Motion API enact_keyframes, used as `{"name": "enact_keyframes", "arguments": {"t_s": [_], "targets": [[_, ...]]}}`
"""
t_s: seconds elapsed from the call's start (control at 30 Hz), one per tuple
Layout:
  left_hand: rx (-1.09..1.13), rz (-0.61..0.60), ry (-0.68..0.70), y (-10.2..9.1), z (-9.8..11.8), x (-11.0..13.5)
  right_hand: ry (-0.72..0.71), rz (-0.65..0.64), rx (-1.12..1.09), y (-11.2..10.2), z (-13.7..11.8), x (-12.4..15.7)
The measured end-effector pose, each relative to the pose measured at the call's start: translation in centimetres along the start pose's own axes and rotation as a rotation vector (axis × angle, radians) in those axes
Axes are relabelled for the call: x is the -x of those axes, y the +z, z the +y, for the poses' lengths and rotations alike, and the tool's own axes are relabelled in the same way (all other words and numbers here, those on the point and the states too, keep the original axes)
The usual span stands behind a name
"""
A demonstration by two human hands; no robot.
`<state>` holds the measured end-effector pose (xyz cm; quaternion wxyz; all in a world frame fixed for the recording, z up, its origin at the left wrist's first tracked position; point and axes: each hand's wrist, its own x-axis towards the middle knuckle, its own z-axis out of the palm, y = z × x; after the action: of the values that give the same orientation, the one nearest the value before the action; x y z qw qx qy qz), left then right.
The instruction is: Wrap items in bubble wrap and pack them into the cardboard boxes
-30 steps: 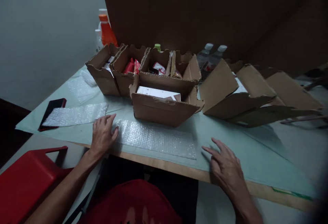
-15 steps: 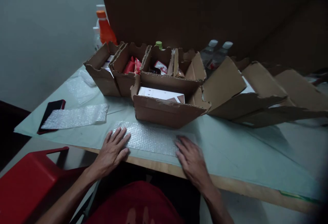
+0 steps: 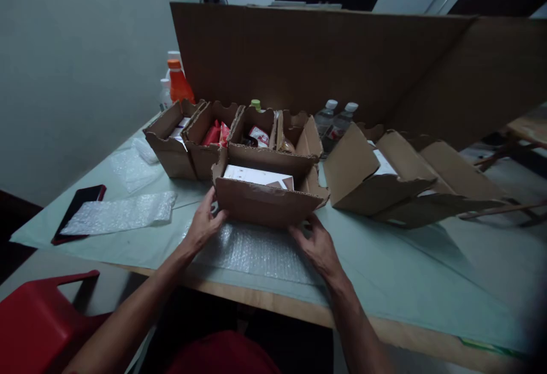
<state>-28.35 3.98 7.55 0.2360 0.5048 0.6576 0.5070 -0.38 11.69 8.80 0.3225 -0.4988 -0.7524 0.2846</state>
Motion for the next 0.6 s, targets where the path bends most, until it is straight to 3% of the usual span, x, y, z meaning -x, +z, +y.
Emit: {"name": "enact_keyframes", "arguments": {"t_s": [0.17,0.4,0.5,0.6], "targets": [[0.092,-0.090,0.054,4.1,0.4,0.2,0.173,0.100,-0.025,-1.6,1.4,0.2],[0.082,-0.167,0.125,7.3,1.4,-0.8,0.205,0.127,-0.003,-3.9,3.2,0.0],[-0.062,-0.180,0.161,5.5,0.6,-0.6,0.199,0.159,0.004,-4.3,4.2,0.7],[-0.379,-0.123,0.178,0.5,-1.3,1.1,0.132,0.175,0.097,-4.4,5.9,2.2]]}}
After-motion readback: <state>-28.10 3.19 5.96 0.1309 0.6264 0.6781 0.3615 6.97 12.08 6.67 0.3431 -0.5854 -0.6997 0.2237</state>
